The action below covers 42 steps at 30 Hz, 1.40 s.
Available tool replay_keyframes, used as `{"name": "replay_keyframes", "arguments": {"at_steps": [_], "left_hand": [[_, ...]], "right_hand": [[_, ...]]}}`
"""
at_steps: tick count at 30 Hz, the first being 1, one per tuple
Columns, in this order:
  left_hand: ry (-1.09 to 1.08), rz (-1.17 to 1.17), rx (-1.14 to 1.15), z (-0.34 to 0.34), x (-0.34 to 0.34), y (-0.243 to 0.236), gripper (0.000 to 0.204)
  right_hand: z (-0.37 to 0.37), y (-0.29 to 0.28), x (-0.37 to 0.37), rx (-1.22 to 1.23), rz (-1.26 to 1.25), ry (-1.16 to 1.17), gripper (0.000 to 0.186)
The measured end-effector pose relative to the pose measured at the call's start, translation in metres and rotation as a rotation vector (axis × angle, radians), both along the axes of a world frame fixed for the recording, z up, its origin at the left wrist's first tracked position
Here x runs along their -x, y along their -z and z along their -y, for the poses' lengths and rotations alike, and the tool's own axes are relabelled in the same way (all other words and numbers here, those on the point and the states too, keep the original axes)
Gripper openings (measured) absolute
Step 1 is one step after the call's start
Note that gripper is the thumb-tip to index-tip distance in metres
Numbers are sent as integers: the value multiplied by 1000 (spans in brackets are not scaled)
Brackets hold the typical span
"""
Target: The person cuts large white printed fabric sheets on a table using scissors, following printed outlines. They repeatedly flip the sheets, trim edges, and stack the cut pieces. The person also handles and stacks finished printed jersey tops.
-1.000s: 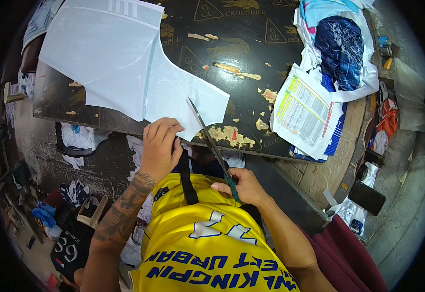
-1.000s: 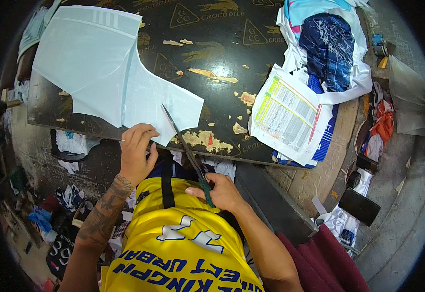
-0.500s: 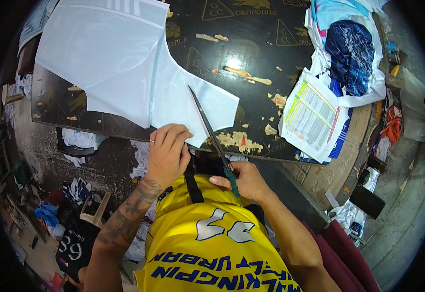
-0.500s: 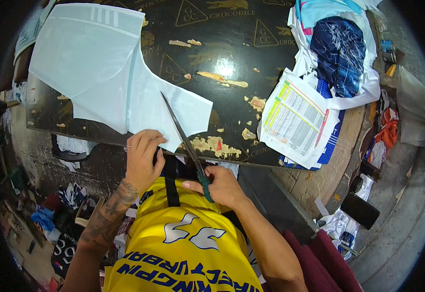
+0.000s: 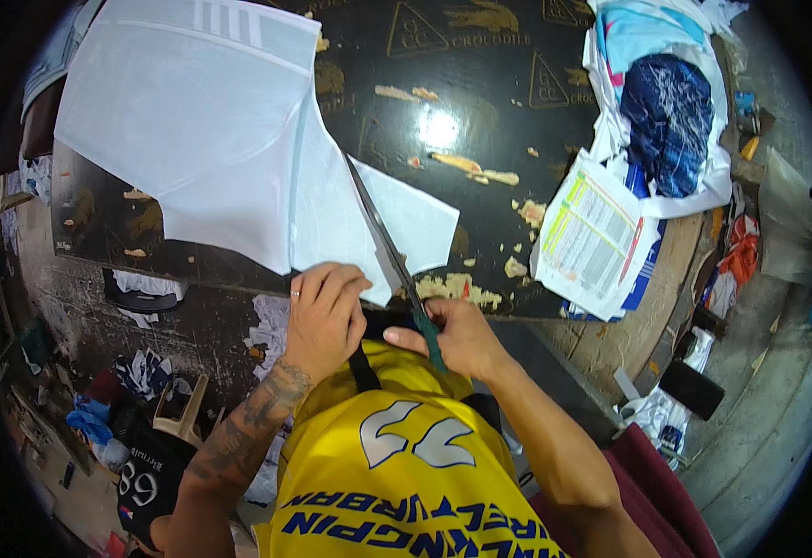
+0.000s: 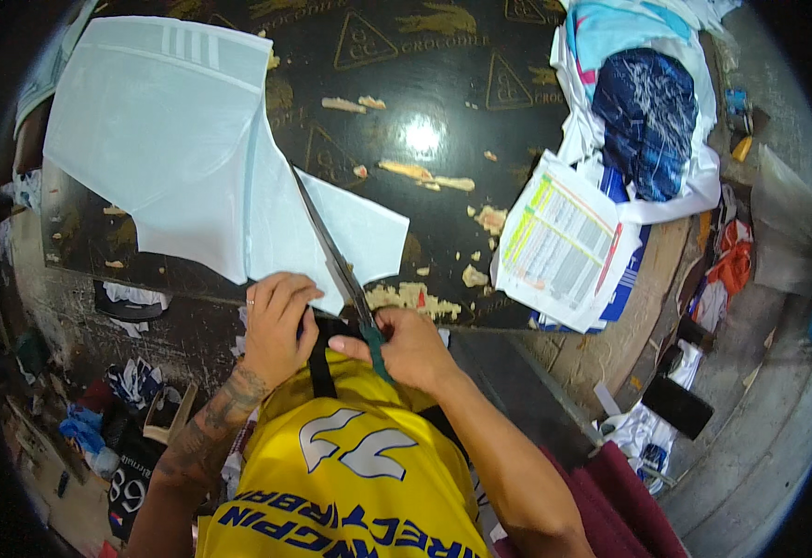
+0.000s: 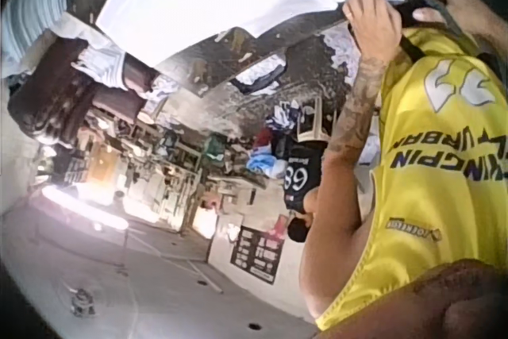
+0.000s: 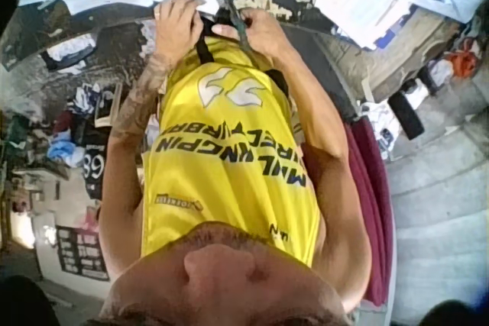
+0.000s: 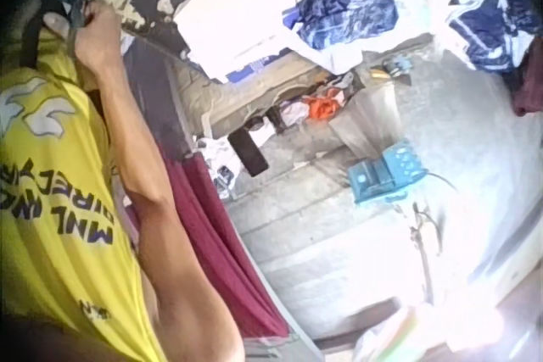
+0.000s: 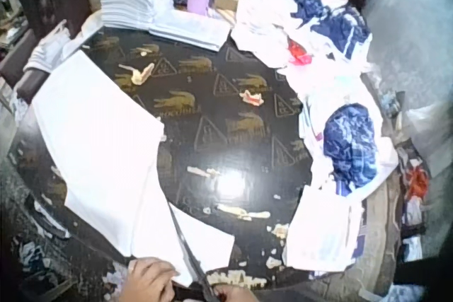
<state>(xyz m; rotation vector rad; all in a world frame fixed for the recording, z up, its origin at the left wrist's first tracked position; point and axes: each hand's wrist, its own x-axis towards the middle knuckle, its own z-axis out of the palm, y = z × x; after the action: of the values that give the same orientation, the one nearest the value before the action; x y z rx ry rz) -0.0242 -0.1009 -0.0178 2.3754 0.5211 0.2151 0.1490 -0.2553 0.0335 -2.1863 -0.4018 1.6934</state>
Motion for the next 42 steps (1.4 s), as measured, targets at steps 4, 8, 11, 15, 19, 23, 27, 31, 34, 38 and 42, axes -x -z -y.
{"name": "replay_keyframes", "arguments": {"at_steps": [4, 8, 11, 15, 19, 23, 27, 31, 34, 38, 42], "left_hand": [[1, -6, 21, -2, 2, 1, 37], [-22, -11, 42, -3, -8, -10, 38], [-123, 43, -10, -1, -26, -22, 42], [-80, -144, -179, 6, -52, -27, 64], [-31, -209, -251, 12, -60, -23, 66], [-8, -179, -270, 15, -55, -21, 62], [-34, -140, -273, 13, -54, -20, 59], [-51, -109, -265, 16, -58, -18, 55], [-95, -108, -243, 17, -62, -17, 51], [-209, 55, -146, -18, -57, -19, 49], [-559, 102, -205, -105, -25, -18, 36]], "right_hand": [[-10, 7, -3, -22, -34, 27, 66], [-9, -3, -17, -45, -88, -20, 57], [17, -30, -53, -171, -85, -9, 49], [69, -63, -128, -15, 12, -167, 43], [88, -53, -177, -52, 62, -411, 53], [59, -26, -178, -58, 139, -554, 63], [25, -16, -165, -83, 175, -544, 68], [10, -13, -158, -82, 174, -556, 66], [9, -11, -155, -65, 171, -553, 62], [20, -23, -149, -39, 204, -406, 53], [40, -47, -126, -54, 132, -228, 60]]}}
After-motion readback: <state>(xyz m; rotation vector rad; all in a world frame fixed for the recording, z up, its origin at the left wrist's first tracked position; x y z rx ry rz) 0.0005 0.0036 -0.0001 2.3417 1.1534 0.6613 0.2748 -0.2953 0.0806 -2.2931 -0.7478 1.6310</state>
